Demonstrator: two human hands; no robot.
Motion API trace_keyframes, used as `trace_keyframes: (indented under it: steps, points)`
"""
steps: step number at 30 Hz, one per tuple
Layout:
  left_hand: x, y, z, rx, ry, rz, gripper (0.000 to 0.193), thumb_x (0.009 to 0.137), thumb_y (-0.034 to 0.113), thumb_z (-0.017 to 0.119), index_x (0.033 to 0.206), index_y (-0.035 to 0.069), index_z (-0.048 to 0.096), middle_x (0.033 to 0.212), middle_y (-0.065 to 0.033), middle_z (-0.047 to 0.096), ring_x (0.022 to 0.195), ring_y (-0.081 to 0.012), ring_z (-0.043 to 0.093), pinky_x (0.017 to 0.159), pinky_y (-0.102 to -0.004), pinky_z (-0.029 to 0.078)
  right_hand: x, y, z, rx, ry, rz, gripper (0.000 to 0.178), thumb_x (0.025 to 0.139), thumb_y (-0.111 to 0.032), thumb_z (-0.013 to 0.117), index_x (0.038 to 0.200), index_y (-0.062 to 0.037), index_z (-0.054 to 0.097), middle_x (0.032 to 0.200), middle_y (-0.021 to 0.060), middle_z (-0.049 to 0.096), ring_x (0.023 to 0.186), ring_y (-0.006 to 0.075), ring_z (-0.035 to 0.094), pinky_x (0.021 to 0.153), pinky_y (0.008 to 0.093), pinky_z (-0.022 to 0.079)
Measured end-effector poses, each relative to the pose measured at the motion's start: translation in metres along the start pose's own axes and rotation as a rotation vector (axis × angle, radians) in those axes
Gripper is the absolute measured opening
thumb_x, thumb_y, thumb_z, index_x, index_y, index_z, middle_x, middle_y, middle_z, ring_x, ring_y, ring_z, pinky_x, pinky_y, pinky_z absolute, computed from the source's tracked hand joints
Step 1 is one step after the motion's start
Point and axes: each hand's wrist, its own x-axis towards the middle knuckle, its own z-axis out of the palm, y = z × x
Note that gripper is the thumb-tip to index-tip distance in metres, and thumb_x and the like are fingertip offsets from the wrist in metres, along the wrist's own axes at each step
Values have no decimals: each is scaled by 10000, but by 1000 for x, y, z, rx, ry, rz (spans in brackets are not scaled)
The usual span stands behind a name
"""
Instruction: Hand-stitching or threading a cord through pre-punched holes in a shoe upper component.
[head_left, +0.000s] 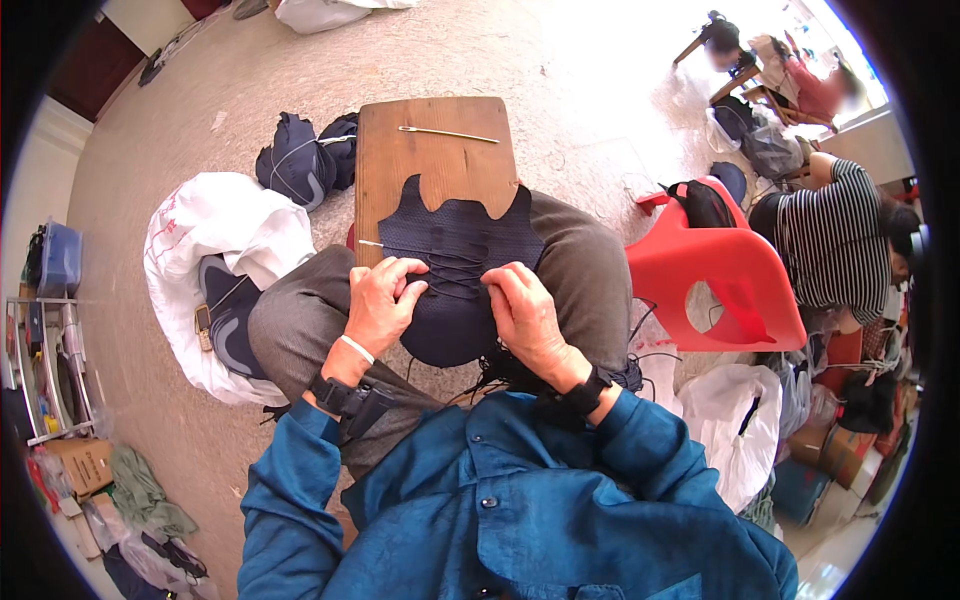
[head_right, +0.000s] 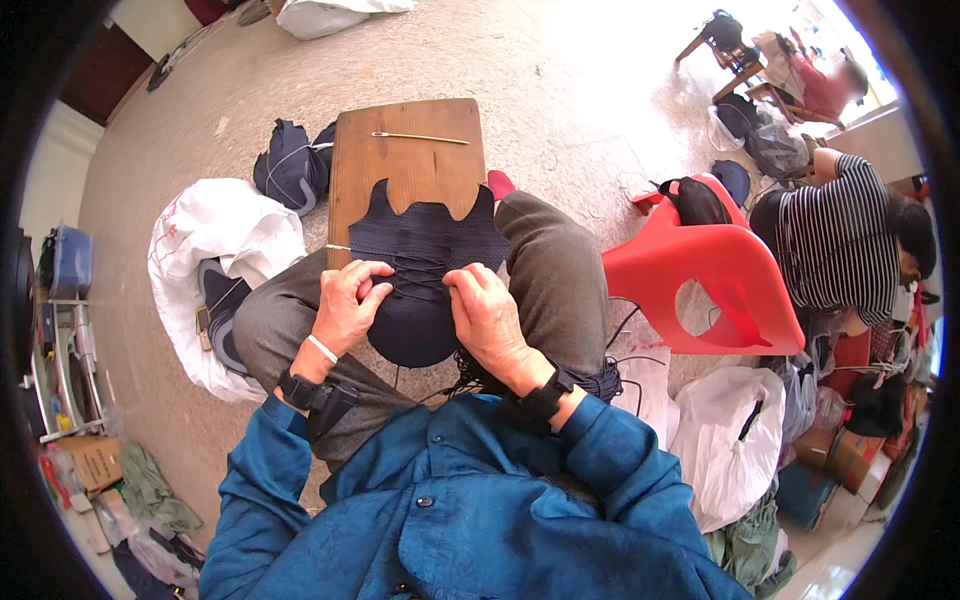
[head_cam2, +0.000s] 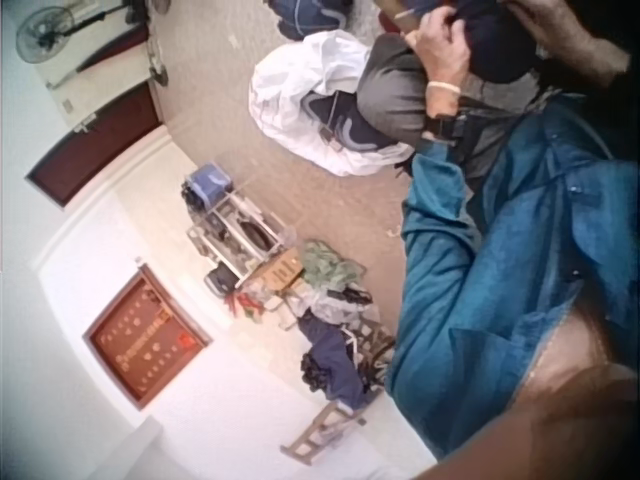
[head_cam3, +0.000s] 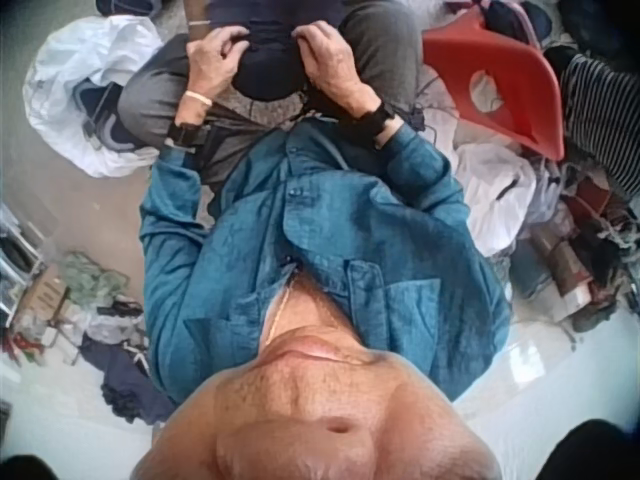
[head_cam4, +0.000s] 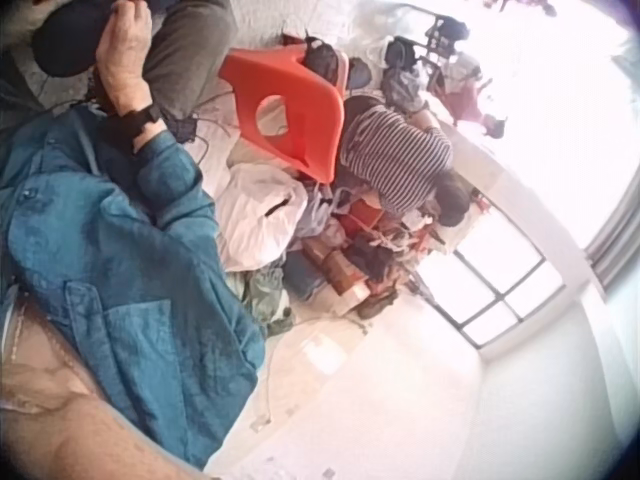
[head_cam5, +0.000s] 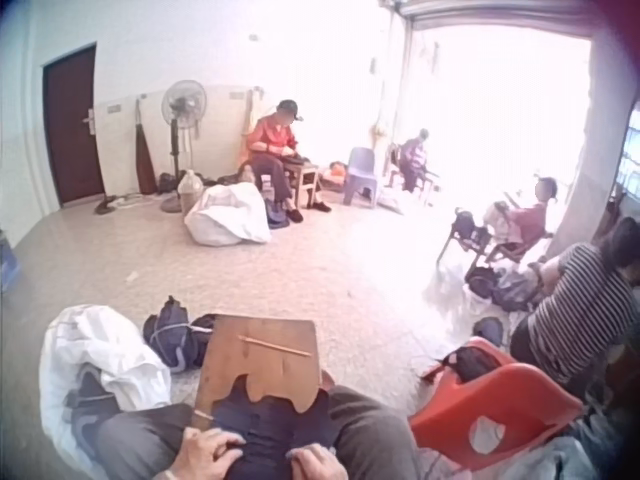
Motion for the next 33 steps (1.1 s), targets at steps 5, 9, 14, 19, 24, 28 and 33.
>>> trace_keyframes:
  steps: [5,9,14,19,24,28,33]
  points:
    - [0,3,2,60,20,86,152,828,164,788,974,163,744,741,30,559,671,-145,519,822,-337,344,3,8,0,-38,-39,56,122,913,-10,631,1032,-35,635,924,158,604,900,371,641,777,456,531]
    - [1,4,2,175,101,290,118,835,170,785,946,162,744,737,27,559,671,-150,522,830,-341,353,6,11,2,-69,-48,99,119,920,-26,628,1038,-39,640,939,163,613,888,375,651,768,468,533]
    - [2,-4,6,-2,45,191,120,803,146,810,905,150,746,679,28,474,620,-148,471,767,-328,355,14,12,1,-217,-131,2,85,896,-40,638,970,-33,596,922,161,590,805,346,674,695,444,555]
    - [2,-2,5,-1,3,132,105,828,154,790,902,145,716,717,40,551,628,-142,501,812,-330,346,20,8,-4,-431,-270,-93,127,833,-28,644,940,-36,575,914,146,584,782,302,691,671,411,570]
    - [2,0,5,-4,10,120,106,825,150,788,884,145,700,712,42,546,624,-137,494,805,-326,334,25,2,-6,-499,-344,-160,150,814,-24,651,943,-35,575,913,135,589,783,294,696,682,396,583]
    - [2,1,5,-11,0,100,108,823,151,784,887,151,696,708,44,537,629,-135,495,806,-328,330,30,1,-4,-578,-424,-217,156,805,-27,656,938,-22,575,909,137,587,782,291,699,681,391,587]
    - [0,1,8,10,16,106,117,828,159,777,907,153,690,717,44,537,646,-139,504,811,-340,331,29,4,3,-573,-415,-97,134,801,-23,638,922,-9,580,905,147,577,833,307,677,726,420,551]
